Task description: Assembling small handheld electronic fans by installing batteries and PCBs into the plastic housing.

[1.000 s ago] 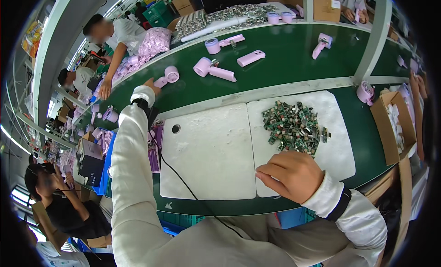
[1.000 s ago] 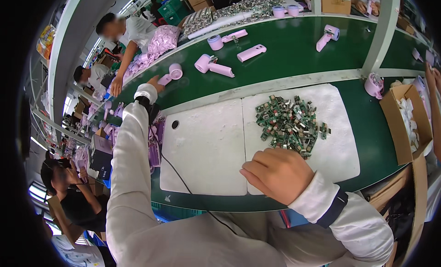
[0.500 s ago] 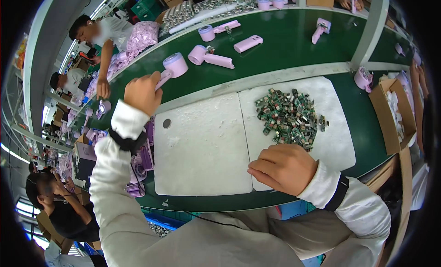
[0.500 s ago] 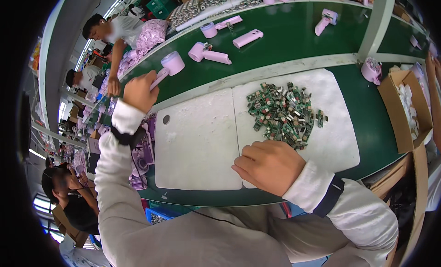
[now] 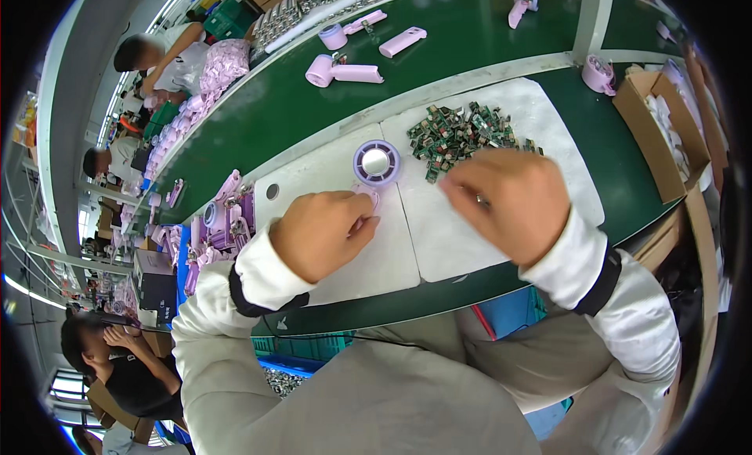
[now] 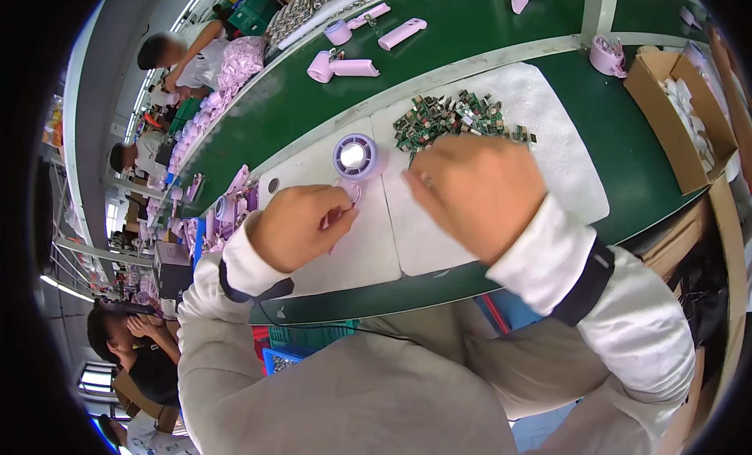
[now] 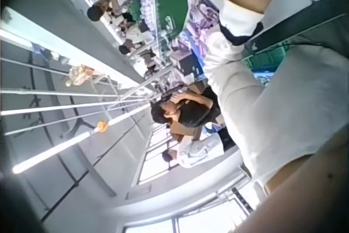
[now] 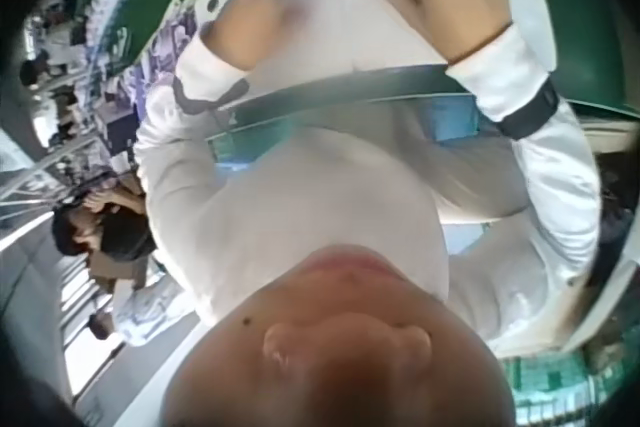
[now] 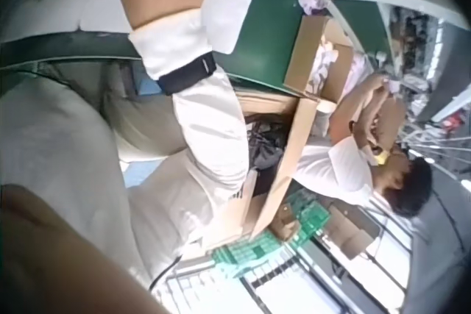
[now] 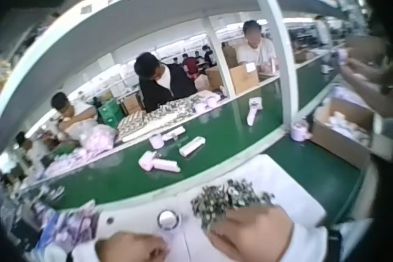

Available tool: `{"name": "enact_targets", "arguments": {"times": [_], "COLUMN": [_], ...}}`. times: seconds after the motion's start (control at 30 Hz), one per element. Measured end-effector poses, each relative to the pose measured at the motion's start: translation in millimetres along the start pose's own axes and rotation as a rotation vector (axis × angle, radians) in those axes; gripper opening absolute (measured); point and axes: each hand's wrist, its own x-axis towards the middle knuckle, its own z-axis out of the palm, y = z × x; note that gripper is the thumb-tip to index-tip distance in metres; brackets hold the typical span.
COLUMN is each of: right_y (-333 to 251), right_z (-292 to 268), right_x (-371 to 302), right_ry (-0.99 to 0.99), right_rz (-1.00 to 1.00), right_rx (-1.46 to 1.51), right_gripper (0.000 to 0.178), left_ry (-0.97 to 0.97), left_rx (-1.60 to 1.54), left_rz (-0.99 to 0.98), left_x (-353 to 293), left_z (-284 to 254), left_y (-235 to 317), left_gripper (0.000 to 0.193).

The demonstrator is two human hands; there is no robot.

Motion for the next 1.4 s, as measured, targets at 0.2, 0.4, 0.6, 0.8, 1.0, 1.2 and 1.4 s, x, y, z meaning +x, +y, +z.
{"name": "enact_targets", "arguments": {"times": [0.2,0.4,0.6,0.8,1.0,1.2,1.4], "right_y": [20,29,35,24,7,3,17], "right_z": [-16,-4,-19,-21,-28,-21,-15], "right_x": [4,6,8,8,6,8,9], "right_ry": [-0.083,0.246,0.144,0.243,0.282,0.377,0.317], "right_rz": [0.308,0.057,-0.33,-0.522,-0.687,-0.696,-0.628], "right_rx": [-0.128,0.146,-0.138,-0.206,-0.309,-0.26,-0.269], "right_gripper": [0.02,0.017,0.024,0.027,0.027,0.028,0.033], "left_ry": [0.379,0.455,0.275,0.304,0.293,0.406,0.298], "left_rx": [0.206,0.232,0.169,0.14,0.086,-0.108,-0.394], "left_rz": [0.389,0.427,0.394,0.377,0.354,0.427,0.229], "left_x": [47,79,79,80,77,70,39], "left_z": [12,28,22,31,28,20,-21], "left_y": [8,-2,-6,-1,4,2,-6], "left_gripper": [0.019,0.023,0.03,0.027,0.023,0.021,0.014]}}
